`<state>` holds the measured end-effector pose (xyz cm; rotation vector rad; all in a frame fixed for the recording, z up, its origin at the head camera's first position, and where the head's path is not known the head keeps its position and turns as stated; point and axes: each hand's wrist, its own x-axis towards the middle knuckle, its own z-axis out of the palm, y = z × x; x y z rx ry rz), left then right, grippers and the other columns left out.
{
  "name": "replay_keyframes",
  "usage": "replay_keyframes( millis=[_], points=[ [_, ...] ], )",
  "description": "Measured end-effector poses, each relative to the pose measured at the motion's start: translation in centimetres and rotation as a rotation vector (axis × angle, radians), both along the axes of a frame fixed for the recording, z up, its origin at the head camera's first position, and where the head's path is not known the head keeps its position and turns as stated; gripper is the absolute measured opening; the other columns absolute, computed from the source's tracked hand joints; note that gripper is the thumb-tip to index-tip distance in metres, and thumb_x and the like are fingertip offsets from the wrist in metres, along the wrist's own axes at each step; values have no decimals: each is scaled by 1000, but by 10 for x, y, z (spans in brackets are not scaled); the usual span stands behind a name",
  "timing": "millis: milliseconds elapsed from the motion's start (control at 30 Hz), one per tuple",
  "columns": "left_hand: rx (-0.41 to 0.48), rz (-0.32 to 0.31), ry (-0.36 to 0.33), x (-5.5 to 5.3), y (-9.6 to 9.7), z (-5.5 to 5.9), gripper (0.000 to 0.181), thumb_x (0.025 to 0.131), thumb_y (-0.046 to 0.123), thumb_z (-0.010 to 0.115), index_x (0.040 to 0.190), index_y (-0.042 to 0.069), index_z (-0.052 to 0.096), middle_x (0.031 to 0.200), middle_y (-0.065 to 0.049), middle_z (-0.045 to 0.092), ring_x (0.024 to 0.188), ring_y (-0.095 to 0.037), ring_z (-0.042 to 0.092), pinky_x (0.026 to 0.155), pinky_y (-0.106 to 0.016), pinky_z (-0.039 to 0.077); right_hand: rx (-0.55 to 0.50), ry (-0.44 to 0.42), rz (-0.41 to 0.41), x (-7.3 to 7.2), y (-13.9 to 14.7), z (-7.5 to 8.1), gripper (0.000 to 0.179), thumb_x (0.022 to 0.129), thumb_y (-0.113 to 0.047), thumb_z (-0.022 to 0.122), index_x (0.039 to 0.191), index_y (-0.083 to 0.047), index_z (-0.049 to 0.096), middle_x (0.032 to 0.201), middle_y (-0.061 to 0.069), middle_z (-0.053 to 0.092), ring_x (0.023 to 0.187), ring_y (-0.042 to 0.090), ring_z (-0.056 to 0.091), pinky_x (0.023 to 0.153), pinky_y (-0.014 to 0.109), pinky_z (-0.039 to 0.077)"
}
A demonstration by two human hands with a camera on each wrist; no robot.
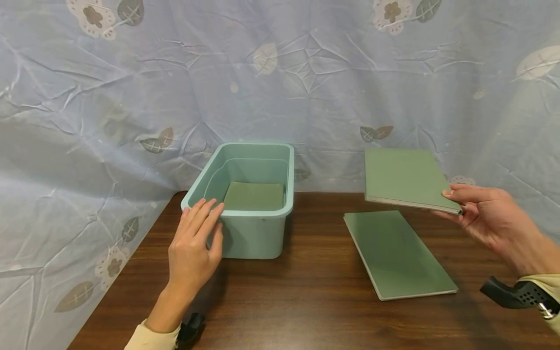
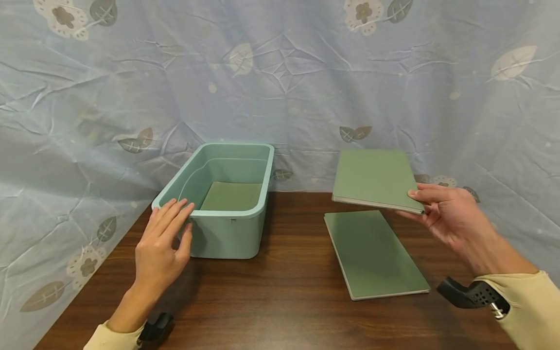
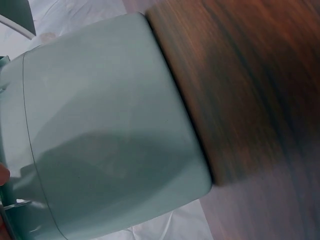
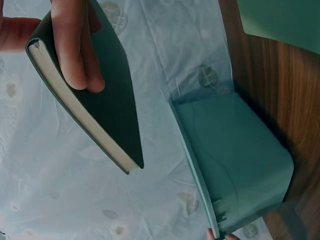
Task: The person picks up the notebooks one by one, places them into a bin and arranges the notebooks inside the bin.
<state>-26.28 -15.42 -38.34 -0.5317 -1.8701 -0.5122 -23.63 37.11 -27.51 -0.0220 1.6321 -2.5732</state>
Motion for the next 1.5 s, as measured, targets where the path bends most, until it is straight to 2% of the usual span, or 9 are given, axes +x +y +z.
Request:
replay_keyframes(
  millis=[67,100,233,367,533,667,1033,1200,1500],
  points=[
    [0,-1,0,0,0,0,43,87,3,64,129,10,67,129,-11,67,125,-33,59,112,-53,38,-40,5,13,0,-2,1,56,98,11,44,146,-10,25,130,8,56,93,17,71,85,43,60],
    [1,-1,1,0,0,0,43,87,3,64,129,10,67,129,-11,67,125,-33,59,112,-53,38,-59,1,18,-1,-3,2,54,97,12,44,144,-7,24,116,6,61,101,20,70,86,44,59],
    [7,-3,8,-1,0,-1,42,87,3,63,128,10,67,128,-11,67,124,-33,59,111,-55,39,-127,-13,44,-1,-9,2,31,97,13,43,126,1,47,112,9,65,103,23,70,87,45,59],
    [8,-7,7,-2,0,-1,42,87,3,63,128,10,67,128,-11,67,124,-34,59,111,-55,39,-130,-22,40,-6,-17,2,28,97,12,44,123,1,45,123,5,56,103,20,69,89,45,58],
    [5,-7,10,-2,0,-2,42,87,3,64,128,10,67,128,-11,67,124,-34,59,110,-56,40,-115,-40,33,-14,-33,9,71,97,11,46,155,-9,9,134,3,45,104,16,67,91,44,58],
    [1,0,13,-2,0,-2,42,87,4,64,128,10,67,128,-11,67,123,-34,60,110,-56,40,-93,-52,27,-19,-51,17,89,97,10,48,157,-12,-14,153,4,23,97,10,66,90,43,58],
    [-4,8,15,-2,0,-2,42,87,4,63,129,10,67,129,-10,67,123,-33,60,110,-54,40,-63,-72,26,-33,-103,32,84,96,7,53,159,-13,1,157,-1,20,109,9,61,91,38,58],
    [-4,3,18,-2,1,-1,42,86,4,64,128,9,67,129,-11,67,123,-34,60,110,-54,40,-48,-49,18,-39,-126,37,72,94,7,56,155,-4,18,139,1,39,110,12,61,88,35,59],
    [-6,10,21,-2,1,-1,42,87,4,63,128,9,67,128,-11,67,124,-33,60,110,-55,40,-12,-24,1,-62,-168,33,43,96,8,48,138,3,40,130,7,49,103,16,66,87,39,59]
  ],
)
